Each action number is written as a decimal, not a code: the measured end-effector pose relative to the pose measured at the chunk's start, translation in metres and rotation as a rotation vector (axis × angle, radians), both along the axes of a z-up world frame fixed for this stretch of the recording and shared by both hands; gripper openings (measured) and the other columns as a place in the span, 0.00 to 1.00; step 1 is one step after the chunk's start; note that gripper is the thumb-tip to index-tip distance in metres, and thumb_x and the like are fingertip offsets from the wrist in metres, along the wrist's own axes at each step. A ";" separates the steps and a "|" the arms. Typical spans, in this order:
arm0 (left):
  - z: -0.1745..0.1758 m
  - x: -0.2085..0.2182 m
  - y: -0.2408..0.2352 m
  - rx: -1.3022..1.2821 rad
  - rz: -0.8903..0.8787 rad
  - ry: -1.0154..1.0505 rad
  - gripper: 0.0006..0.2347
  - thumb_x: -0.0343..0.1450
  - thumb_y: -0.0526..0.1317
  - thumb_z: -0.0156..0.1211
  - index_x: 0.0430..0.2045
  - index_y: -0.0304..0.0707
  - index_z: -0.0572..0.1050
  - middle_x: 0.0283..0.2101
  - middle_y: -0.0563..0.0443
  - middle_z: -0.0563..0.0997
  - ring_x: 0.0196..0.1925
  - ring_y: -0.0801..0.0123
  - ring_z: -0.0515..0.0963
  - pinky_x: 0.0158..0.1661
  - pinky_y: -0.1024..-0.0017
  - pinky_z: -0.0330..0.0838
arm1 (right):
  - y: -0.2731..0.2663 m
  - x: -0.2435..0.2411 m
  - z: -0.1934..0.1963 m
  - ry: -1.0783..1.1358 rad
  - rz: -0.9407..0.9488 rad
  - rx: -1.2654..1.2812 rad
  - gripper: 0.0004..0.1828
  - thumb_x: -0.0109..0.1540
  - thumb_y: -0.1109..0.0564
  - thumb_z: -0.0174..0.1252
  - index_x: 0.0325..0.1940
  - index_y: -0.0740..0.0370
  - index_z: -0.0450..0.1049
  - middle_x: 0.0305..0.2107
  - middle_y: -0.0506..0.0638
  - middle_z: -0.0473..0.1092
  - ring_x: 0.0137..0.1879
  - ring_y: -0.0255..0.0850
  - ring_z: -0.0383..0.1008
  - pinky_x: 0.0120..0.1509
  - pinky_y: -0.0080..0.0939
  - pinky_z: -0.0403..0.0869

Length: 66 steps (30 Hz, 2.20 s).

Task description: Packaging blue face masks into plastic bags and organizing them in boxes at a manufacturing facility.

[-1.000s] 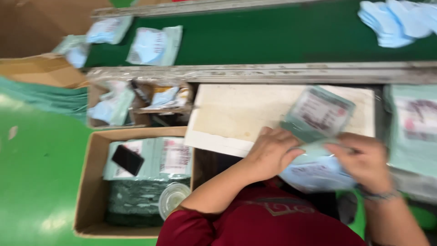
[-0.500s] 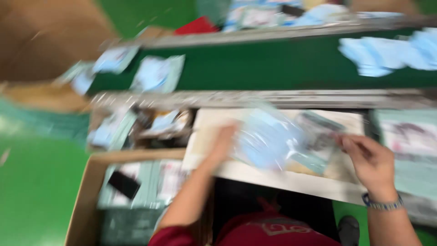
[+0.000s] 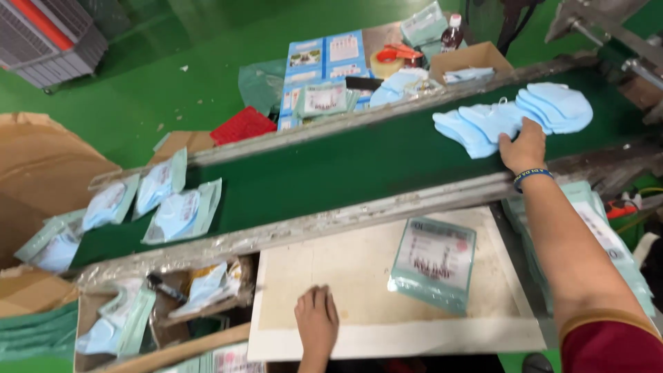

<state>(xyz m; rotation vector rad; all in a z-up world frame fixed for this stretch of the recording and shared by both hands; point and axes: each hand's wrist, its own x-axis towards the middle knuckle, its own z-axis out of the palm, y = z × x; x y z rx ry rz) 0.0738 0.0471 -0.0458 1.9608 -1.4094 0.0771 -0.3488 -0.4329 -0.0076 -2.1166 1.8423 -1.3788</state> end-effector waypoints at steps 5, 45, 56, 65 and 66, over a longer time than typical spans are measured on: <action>0.004 0.008 -0.013 0.000 -0.008 -0.020 0.11 0.67 0.36 0.60 0.42 0.37 0.80 0.47 0.40 0.79 0.49 0.47 0.75 0.49 0.54 0.68 | -0.030 0.012 0.011 0.334 -0.242 0.405 0.35 0.63 0.39 0.56 0.61 0.72 0.73 0.61 0.69 0.66 0.66 0.67 0.63 0.67 0.65 0.64; 0.141 -0.048 -0.028 0.237 -0.648 0.361 0.34 0.65 0.44 0.68 0.70 0.48 0.69 0.55 0.43 0.85 0.59 0.56 0.84 0.60 0.64 0.77 | 0.339 0.113 0.061 -0.259 1.268 0.788 0.44 0.56 0.56 0.70 0.73 0.63 0.59 0.58 0.50 0.69 0.61 0.39 0.69 0.62 0.40 0.74; 0.003 -0.027 0.006 -0.105 -0.676 0.232 0.36 0.62 0.53 0.77 0.65 0.46 0.69 0.67 0.47 0.76 0.81 0.45 0.60 0.81 0.49 0.47 | 0.380 0.172 -0.036 -0.086 0.980 0.372 0.31 0.55 0.45 0.70 0.62 0.51 0.76 0.55 0.53 0.78 0.62 0.44 0.75 0.69 0.43 0.72; -0.071 -0.018 -0.016 0.009 -0.528 0.495 0.46 0.60 0.62 0.74 0.71 0.40 0.60 0.70 0.38 0.66 0.74 0.42 0.63 0.72 0.51 0.58 | 0.379 0.161 -0.068 -0.021 1.017 0.715 0.52 0.47 0.46 0.77 0.71 0.63 0.63 0.64 0.57 0.68 0.68 0.46 0.67 0.71 0.47 0.66; -0.063 -0.023 -0.006 0.030 -0.506 0.513 0.46 0.60 0.62 0.74 0.71 0.40 0.60 0.70 0.38 0.66 0.74 0.42 0.63 0.72 0.51 0.58 | 0.390 0.163 -0.048 -0.021 1.028 0.748 0.52 0.47 0.46 0.77 0.71 0.63 0.63 0.64 0.57 0.68 0.68 0.46 0.67 0.71 0.47 0.66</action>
